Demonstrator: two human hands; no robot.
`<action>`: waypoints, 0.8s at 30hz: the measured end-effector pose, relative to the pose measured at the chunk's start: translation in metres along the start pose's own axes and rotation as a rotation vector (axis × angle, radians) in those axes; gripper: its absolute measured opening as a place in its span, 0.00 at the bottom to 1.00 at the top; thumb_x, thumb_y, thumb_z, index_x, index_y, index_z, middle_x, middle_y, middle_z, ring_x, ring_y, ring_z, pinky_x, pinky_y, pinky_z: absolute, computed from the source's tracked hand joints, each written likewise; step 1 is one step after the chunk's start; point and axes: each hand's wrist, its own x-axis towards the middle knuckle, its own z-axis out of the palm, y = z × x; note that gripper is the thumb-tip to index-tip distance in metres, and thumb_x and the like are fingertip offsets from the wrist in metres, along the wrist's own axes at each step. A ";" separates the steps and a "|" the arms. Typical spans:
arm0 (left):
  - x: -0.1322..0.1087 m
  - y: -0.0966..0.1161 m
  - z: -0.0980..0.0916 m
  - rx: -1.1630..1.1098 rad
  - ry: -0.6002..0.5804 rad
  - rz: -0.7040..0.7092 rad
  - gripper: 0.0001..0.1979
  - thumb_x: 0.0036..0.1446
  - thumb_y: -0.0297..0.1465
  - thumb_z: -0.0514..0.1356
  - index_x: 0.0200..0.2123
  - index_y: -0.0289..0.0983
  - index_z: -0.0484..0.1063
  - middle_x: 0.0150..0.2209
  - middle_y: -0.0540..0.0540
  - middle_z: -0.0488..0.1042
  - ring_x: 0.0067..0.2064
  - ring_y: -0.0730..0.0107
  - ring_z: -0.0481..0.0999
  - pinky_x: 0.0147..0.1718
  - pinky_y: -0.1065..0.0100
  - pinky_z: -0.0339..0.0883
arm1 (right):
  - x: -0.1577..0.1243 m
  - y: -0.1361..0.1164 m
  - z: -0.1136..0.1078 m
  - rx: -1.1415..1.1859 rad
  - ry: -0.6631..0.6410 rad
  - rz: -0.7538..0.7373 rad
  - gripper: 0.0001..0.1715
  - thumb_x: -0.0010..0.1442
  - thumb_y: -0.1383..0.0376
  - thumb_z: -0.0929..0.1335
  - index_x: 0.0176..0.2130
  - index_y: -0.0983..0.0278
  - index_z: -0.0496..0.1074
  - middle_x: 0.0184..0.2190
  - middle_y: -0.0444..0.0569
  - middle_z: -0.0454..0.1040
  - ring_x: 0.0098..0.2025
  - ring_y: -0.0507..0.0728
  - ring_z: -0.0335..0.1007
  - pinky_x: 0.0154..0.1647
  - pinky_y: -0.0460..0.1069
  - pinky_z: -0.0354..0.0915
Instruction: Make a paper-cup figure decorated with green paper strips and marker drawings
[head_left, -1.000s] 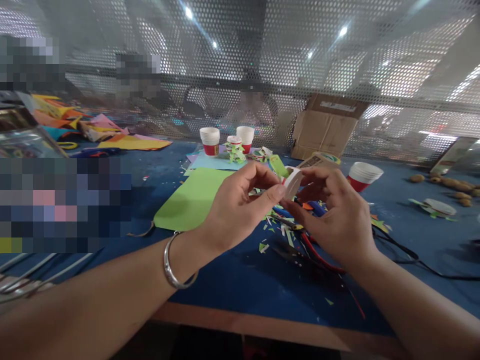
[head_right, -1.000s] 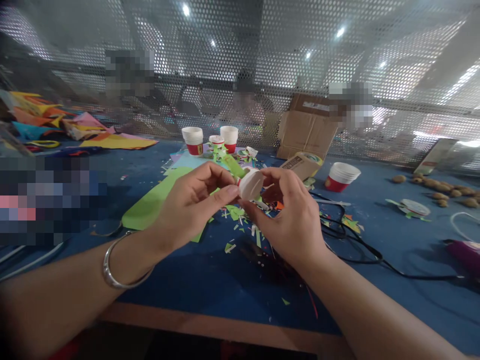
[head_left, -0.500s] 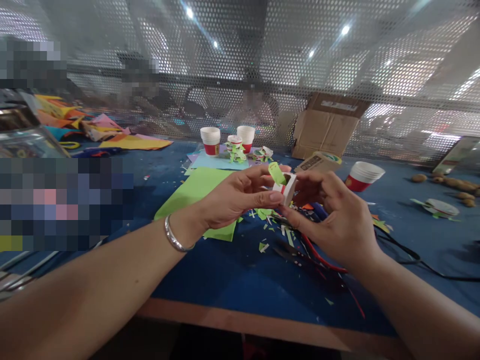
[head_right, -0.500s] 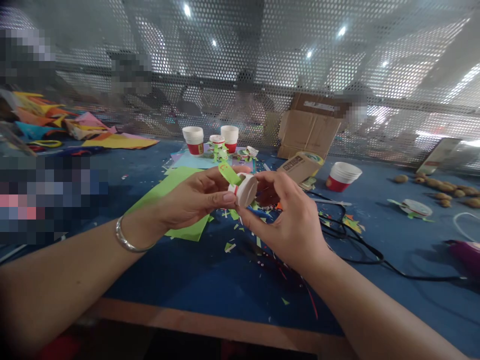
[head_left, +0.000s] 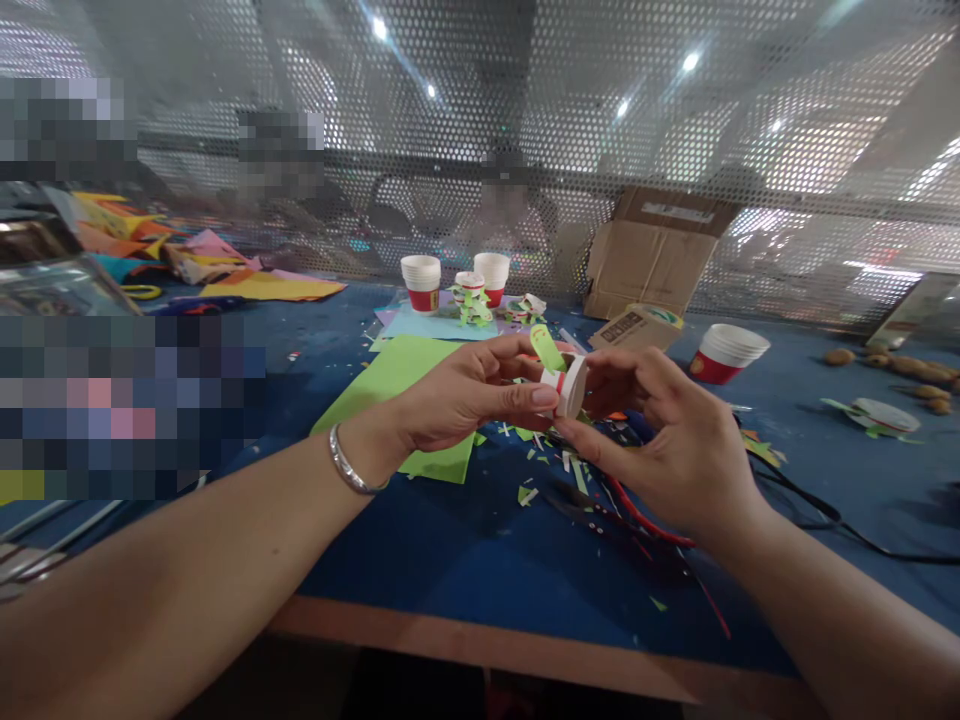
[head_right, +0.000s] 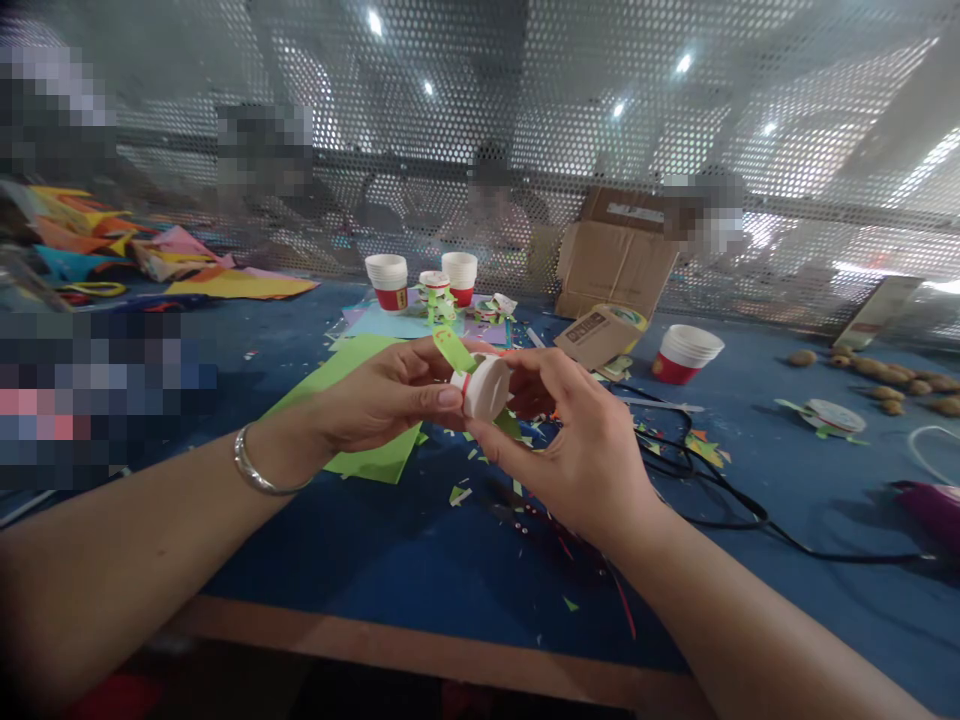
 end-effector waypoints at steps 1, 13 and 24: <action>0.000 0.000 0.000 0.002 -0.002 -0.007 0.16 0.52 0.33 0.75 0.41 0.38 0.76 0.36 0.49 0.78 0.37 0.72 0.80 0.37 0.70 0.78 | 0.000 0.000 0.000 0.008 -0.002 -0.003 0.23 0.57 0.60 0.77 0.50 0.61 0.71 0.38 0.48 0.80 0.37 0.57 0.79 0.41 0.53 0.76; 0.000 0.002 -0.006 -0.017 -0.017 -0.057 0.15 0.51 0.32 0.76 0.37 0.36 0.74 0.32 0.51 0.79 0.35 0.75 0.79 0.38 0.71 0.75 | -0.001 -0.002 0.000 -0.014 -0.047 -0.021 0.21 0.59 0.59 0.77 0.49 0.61 0.73 0.37 0.46 0.79 0.37 0.55 0.79 0.39 0.50 0.75; -0.001 0.004 -0.007 -0.066 -0.041 -0.165 0.16 0.51 0.34 0.76 0.39 0.36 0.75 0.34 0.49 0.79 0.36 0.74 0.80 0.37 0.72 0.75 | -0.002 -0.001 0.000 0.010 -0.093 0.004 0.21 0.58 0.57 0.77 0.48 0.60 0.73 0.37 0.47 0.79 0.35 0.56 0.77 0.37 0.51 0.76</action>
